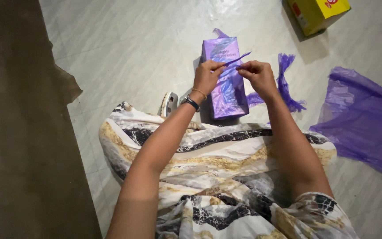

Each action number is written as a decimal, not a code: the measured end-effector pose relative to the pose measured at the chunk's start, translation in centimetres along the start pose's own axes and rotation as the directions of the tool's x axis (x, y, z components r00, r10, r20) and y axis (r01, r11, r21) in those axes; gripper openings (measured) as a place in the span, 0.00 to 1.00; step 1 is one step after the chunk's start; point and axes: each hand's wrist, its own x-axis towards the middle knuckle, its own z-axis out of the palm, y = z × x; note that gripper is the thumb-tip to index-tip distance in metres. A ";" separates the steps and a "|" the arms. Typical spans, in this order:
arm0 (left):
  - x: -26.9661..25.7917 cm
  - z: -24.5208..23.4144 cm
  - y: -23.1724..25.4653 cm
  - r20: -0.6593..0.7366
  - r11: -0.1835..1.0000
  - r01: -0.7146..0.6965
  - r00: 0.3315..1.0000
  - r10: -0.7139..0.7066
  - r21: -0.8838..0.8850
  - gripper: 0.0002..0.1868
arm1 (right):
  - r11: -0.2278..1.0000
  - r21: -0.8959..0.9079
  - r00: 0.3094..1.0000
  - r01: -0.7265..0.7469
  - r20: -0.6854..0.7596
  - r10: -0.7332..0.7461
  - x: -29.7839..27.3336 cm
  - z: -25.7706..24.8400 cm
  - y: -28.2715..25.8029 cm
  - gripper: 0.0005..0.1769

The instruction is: The person wraps a purple gift box with a purple ribbon, ties a knot, and attaches a decorative tassel. They adjust the ribbon and tassel to complete the presentation.

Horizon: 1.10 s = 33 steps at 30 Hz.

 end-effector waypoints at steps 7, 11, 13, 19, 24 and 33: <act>-0.5 0.0 0.8 0.024 0.996 0.035 0.999 -0.033 -0.076 0.11 | 0.987 -0.153 0.998 0.056 -0.023 -0.060 -0.7 0.8 -2.7 0.06; 0.0 -0.4 0.6 0.097 0.949 0.126 0.990 -0.102 -0.288 0.13 | 0.976 -0.205 0.997 0.074 -0.014 -0.079 -0.8 0.9 -3.3 0.06; 0.2 -0.4 0.3 0.139 0.939 0.197 0.977 -0.163 -0.281 0.14 | 0.977 -0.189 0.995 0.100 -0.007 -0.103 -0.6 0.8 -3.0 0.06; 0.4 0.3 -0.7 0.138 0.924 0.149 0.985 -0.107 -0.351 0.10 | 0.995 0.017 0.994 0.100 -0.053 -0.099 -0.4 2.1 -0.8 0.05; 0.3 0.0 -0.1 0.140 0.943 0.123 0.987 -0.082 -0.309 0.09 | 0.987 -0.026 0.977 0.156 -0.141 -0.158 -0.3 3.0 0.7 0.07; 0.3 -1.0 1.6 0.202 0.945 0.101 0.979 -0.038 -0.311 0.10 | 0.965 0.263 0.995 0.017 -0.095 0.009 0.8 2.8 2.6 0.05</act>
